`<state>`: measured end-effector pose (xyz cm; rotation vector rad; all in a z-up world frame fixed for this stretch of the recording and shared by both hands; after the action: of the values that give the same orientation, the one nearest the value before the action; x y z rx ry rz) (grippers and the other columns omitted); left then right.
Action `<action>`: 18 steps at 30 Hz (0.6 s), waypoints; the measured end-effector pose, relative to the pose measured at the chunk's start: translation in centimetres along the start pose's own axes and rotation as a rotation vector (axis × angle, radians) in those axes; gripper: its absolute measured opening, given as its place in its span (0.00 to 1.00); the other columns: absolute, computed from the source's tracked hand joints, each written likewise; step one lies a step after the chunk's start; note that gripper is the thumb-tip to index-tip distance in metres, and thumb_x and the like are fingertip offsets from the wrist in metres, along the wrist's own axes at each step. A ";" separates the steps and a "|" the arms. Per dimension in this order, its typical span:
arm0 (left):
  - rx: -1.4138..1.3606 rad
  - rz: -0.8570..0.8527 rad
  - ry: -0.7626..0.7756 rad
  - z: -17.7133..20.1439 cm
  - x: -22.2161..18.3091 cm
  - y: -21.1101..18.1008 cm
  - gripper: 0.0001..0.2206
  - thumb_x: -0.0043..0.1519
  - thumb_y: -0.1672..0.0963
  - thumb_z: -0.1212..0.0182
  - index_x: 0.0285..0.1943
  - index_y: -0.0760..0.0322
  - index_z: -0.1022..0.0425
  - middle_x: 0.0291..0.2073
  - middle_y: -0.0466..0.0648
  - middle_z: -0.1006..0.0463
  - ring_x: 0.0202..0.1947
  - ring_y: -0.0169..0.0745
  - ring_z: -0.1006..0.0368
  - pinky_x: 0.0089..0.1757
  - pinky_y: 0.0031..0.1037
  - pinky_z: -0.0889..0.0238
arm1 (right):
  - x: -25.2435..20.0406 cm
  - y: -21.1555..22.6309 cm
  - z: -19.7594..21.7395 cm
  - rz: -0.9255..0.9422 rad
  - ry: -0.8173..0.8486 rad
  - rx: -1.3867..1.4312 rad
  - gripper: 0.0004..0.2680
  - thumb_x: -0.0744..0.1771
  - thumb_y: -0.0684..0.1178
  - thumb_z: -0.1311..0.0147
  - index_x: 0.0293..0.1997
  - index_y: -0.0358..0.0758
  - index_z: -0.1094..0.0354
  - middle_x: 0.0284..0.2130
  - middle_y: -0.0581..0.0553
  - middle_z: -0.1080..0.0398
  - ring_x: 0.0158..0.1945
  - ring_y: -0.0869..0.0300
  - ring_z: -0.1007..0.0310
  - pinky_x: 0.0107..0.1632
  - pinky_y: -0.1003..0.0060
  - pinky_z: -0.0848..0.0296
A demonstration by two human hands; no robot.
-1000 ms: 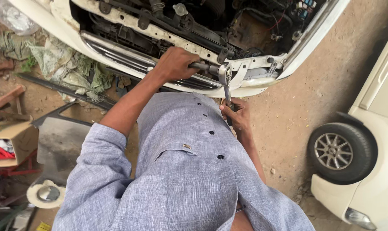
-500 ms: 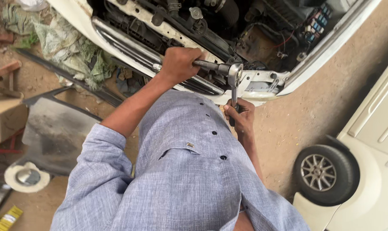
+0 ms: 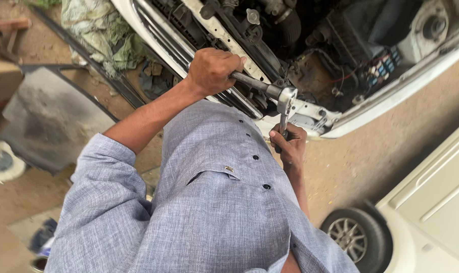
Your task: The person uses a socket wrench to loosen and remove bolts from the engine bay of a vehicle, then opens the fuse box cover and manipulates electrical fuses by hand.
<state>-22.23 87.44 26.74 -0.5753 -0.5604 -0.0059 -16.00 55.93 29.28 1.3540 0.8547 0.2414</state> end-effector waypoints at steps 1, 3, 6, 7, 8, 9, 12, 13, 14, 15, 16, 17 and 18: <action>0.022 0.012 -0.043 0.3 0.0 -0.3 0.10 0.64 0.60 0.27 0.30 0.61 0.23 0.16 0.42 0.28 0.16 0.32 0.32 0.22 0.29 0.42 | 0.4 0.0 0.2 -0.013 0.024 -0.014 0.06 0.65 0.42 0.37 0.31 0.31 0.30 0.17 0.49 0.34 0.17 0.69 0.41 0.20 0.73 0.48; -0.123 0.090 0.161 1.0 -0.7 -1.1 0.01 0.58 0.60 0.32 0.35 0.62 0.19 0.15 0.44 0.28 0.15 0.35 0.31 0.20 0.30 0.41 | 1.2 0.4 1.4 -0.056 0.099 -0.086 0.07 0.65 0.42 0.37 0.31 0.32 0.31 0.16 0.49 0.35 0.16 0.69 0.43 0.19 0.72 0.49; -0.235 0.257 0.323 1.4 -1.6 -3.5 0.08 0.58 0.56 0.30 0.40 0.65 0.18 0.11 0.49 0.29 0.12 0.45 0.32 0.20 0.34 0.38 | 2.8 1.8 2.9 -0.083 0.258 -0.212 0.08 0.66 0.43 0.37 0.32 0.33 0.34 0.17 0.50 0.36 0.17 0.68 0.41 0.20 0.71 0.45; -0.260 0.333 0.352 1.3 -2.3 -4.8 0.11 0.60 0.53 0.29 0.42 0.67 0.18 0.10 0.52 0.30 0.10 0.48 0.32 0.20 0.36 0.37 | 3.8 2.4 2.7 -0.055 0.319 -0.220 0.08 0.67 0.43 0.36 0.33 0.34 0.34 0.18 0.49 0.34 0.19 0.68 0.38 0.22 0.71 0.42; -0.278 0.363 0.352 1.2 -3.1 -5.8 0.10 0.61 0.53 0.31 0.41 0.66 0.18 0.12 0.52 0.29 0.11 0.49 0.32 0.21 0.37 0.37 | 4.5 3.1 2.3 -0.027 0.380 -0.226 0.08 0.68 0.43 0.36 0.34 0.34 0.33 0.20 0.49 0.33 0.21 0.67 0.35 0.24 0.71 0.39; -0.287 0.393 0.342 1.2 -3.7 -6.5 0.10 0.62 0.53 0.32 0.39 0.64 0.18 0.14 0.52 0.28 0.12 0.50 0.31 0.21 0.39 0.36 | 5.1 3.8 1.6 -0.053 0.420 -0.140 0.07 0.66 0.45 0.36 0.39 0.37 0.32 0.19 0.49 0.33 0.19 0.67 0.36 0.22 0.71 0.39; -0.143 0.301 0.269 0.8 -5.9 -8.7 0.09 0.60 0.54 0.35 0.35 0.64 0.19 0.19 0.52 0.24 0.19 0.54 0.27 0.25 0.42 0.34 | 6.9 6.1 -1.5 -0.110 0.639 -0.041 0.14 0.61 0.48 0.37 0.50 0.44 0.31 0.19 0.50 0.30 0.18 0.69 0.34 0.19 0.73 0.38; -0.077 0.242 0.242 0.3 -7.0 -10.0 0.09 0.58 0.54 0.35 0.34 0.65 0.20 0.20 0.52 0.23 0.22 0.55 0.25 0.26 0.43 0.34 | 7.3 6.8 -1.9 -0.115 0.767 -0.118 0.16 0.61 0.49 0.37 0.52 0.45 0.32 0.20 0.51 0.29 0.20 0.69 0.32 0.21 0.74 0.37; -0.087 0.341 0.286 0.0 -8.3 -11.2 0.09 0.59 0.54 0.37 0.35 0.65 0.20 0.20 0.53 0.22 0.21 0.54 0.25 0.25 0.43 0.33 | 7.3 7.0 -2.3 -0.120 0.895 -0.196 0.18 0.60 0.50 0.37 0.54 0.45 0.33 0.22 0.51 0.27 0.22 0.69 0.30 0.22 0.76 0.36; -0.079 0.433 0.318 0.0 -9.5 -11.8 0.09 0.61 0.54 0.38 0.37 0.64 0.19 0.21 0.53 0.22 0.21 0.54 0.24 0.24 0.43 0.32 | 7.3 6.7 -3.2 -0.075 0.946 -0.305 0.16 0.61 0.49 0.36 0.52 0.42 0.31 0.23 0.50 0.28 0.23 0.68 0.31 0.24 0.74 0.36; -0.075 0.526 0.347 0.1 -10.5 -12.3 0.09 0.62 0.54 0.40 0.39 0.64 0.19 0.21 0.54 0.22 0.20 0.53 0.23 0.24 0.43 0.32 | 6.7 5.9 -4.2 -0.025 0.995 -0.415 0.15 0.61 0.48 0.34 0.50 0.40 0.29 0.25 0.49 0.30 0.25 0.68 0.32 0.26 0.73 0.36; -0.057 0.556 0.361 0.2 -11.4 -13.1 0.09 0.59 0.54 0.39 0.38 0.63 0.19 0.21 0.56 0.22 0.22 0.56 0.23 0.26 0.44 0.31 | 6.3 5.2 -4.9 0.020 1.057 -0.522 0.13 0.61 0.47 0.33 0.47 0.37 0.27 0.27 0.48 0.31 0.26 0.67 0.33 0.27 0.71 0.36; -0.042 0.588 0.375 0.2 -12.3 -13.9 0.08 0.56 0.54 0.38 0.36 0.63 0.18 0.21 0.57 0.23 0.24 0.59 0.23 0.28 0.46 0.31 | 6.4 4.7 -5.6 0.077 1.119 -0.567 0.13 0.62 0.47 0.33 0.47 0.36 0.26 0.27 0.47 0.30 0.28 0.65 0.33 0.30 0.70 0.35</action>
<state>-34.99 74.03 27.83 -0.7422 -0.0133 0.4234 -13.85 65.22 31.18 0.6345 1.4893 1.2746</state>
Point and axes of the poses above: each hand's wrist, its own x-axis towards the middle knuckle, its own z-axis out of the back of the hand, y = z × x, the point moved 2 cm from there along x, towards the middle knuckle
